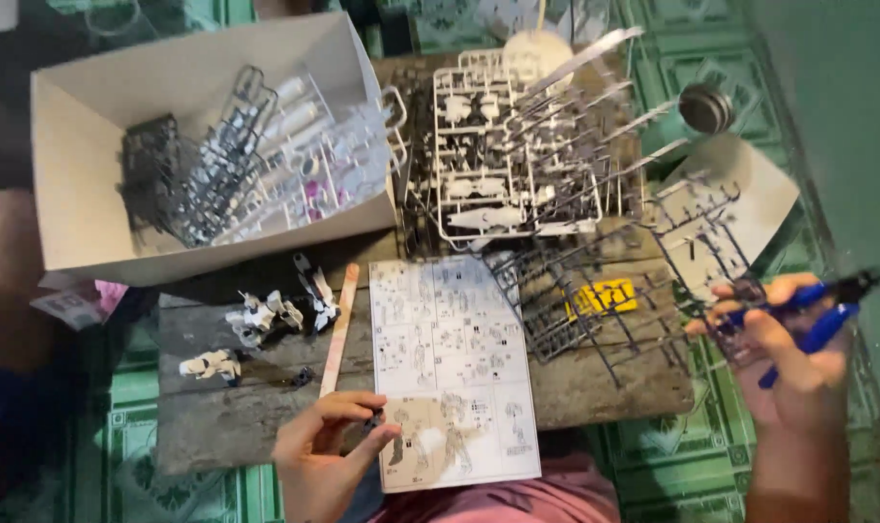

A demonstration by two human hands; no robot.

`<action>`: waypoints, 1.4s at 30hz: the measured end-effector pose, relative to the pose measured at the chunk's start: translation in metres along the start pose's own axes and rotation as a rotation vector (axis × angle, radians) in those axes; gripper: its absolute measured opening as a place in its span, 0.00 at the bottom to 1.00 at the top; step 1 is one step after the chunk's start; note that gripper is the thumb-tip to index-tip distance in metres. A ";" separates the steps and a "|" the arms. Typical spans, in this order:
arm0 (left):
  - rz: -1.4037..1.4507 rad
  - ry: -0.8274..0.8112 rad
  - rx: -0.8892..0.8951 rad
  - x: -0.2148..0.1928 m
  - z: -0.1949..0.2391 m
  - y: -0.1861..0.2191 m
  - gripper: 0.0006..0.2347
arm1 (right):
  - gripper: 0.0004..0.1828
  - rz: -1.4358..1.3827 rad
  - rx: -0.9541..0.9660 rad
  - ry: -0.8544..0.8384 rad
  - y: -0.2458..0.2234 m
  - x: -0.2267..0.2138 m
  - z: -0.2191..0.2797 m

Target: Cutting plastic parts from a model kit sprue and assembling them into a robot figure

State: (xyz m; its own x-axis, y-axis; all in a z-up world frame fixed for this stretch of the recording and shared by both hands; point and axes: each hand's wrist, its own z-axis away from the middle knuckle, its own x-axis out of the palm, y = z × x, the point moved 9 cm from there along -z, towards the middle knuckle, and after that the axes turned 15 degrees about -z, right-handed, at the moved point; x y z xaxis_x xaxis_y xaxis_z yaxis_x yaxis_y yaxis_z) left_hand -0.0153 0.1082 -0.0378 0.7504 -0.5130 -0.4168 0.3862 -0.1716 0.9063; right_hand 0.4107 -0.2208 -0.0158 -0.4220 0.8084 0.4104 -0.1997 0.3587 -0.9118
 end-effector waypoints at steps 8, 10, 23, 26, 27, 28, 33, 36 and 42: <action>0.010 0.007 0.016 -0.006 -0.002 0.006 0.09 | 0.08 -0.020 0.098 -0.212 -0.008 0.101 -0.092; -0.142 0.025 0.141 -0.007 -0.001 0.020 0.07 | 0.06 0.079 0.127 -0.278 -0.007 0.129 -0.103; -0.113 -0.054 0.190 0.015 -0.001 0.028 0.05 | 0.05 0.955 -0.012 -0.280 -0.001 0.147 -0.139; -0.166 -0.094 0.211 0.021 -0.003 0.038 0.05 | 0.09 1.131 -0.130 -0.250 -0.005 0.128 -0.133; -0.169 -0.105 0.200 0.023 -0.004 0.040 0.06 | 0.09 1.162 -0.230 -0.258 -0.012 0.130 -0.125; -0.170 -0.117 0.193 0.025 -0.005 0.041 0.09 | 0.09 1.191 -0.332 -0.264 -0.021 0.131 -0.116; -0.293 -0.067 0.376 0.027 -0.003 0.062 0.08 | 0.04 1.178 -0.363 -0.235 -0.003 0.129 -0.018; -0.317 -0.074 0.384 0.029 -0.003 0.059 0.08 | 0.20 1.182 -0.310 -0.329 0.032 0.138 0.022; -0.365 -0.080 0.410 0.033 -0.004 0.052 0.07 | 0.47 1.294 -0.266 -0.293 0.063 0.133 0.037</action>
State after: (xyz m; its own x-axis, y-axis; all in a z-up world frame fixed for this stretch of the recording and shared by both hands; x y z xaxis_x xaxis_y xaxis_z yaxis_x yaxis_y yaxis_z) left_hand 0.0314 0.0857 -0.0042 0.5575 -0.4186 -0.7169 0.3607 -0.6557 0.6633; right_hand 0.3091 -0.1077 -0.0184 -0.3540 0.5161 -0.7799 0.6425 -0.4718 -0.6038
